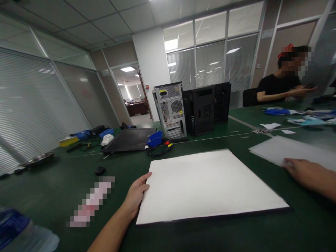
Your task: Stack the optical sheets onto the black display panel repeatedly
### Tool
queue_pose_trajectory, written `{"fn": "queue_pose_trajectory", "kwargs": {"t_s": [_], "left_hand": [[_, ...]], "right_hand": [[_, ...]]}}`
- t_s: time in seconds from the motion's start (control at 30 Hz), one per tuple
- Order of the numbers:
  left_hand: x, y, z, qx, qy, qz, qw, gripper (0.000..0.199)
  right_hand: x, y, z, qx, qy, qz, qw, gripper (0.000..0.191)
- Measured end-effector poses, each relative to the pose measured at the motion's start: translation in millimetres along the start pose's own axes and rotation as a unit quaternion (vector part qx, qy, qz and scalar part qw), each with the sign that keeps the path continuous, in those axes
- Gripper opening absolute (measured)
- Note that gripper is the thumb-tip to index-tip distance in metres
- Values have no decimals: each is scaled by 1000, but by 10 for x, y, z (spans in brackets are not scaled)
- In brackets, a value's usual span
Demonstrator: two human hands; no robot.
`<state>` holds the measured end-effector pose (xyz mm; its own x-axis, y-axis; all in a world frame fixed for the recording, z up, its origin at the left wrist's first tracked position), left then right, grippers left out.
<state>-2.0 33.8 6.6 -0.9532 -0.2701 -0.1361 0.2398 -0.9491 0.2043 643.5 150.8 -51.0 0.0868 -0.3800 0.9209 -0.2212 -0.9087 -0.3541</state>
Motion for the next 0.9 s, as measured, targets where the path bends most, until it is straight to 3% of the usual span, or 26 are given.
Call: {"fn": "queue_pose_trajectory", "kwargs": {"t_s": [0.17,0.3,0.5,0.63,0.73,0.9], "left_hand": [[-2,11,8,-5,1,-8,1000,73],[3,-3,-3,1,2,-4,1000,69],[4,-13,-1,2,-5,-5,1000,70],[-15,-12,-2,6,-11,-12,1000,71],[-22,-18,-11,12,-15,-8,1000,71],[-25,-23,-11,11,-28,-6,1000,69]], "right_hand": [[252,128,-337,-29,5,-100,995,43],[587,275,-674,-23,27,-86,996,47],[870,714,-1618,102,26,-31,994,45],[874,1043,-2147,214,-72,-57,973,42],[812,1089,-2186,193,-71,-57,977,46],[610,959,-1984,183,-6,-13,983,50]]}}
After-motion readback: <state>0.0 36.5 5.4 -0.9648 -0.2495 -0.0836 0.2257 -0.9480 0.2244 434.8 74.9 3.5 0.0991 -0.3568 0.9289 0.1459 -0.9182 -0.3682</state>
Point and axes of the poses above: each hand's wrist, its own y-axis away from the middle knuckle, its own x-axis out of the back of the hand, z = x × y, the point moved 3 cm from there along -y, towards the middle knuckle, and after that the axes turned 5 degrees about -x, right-handed, at the moved point
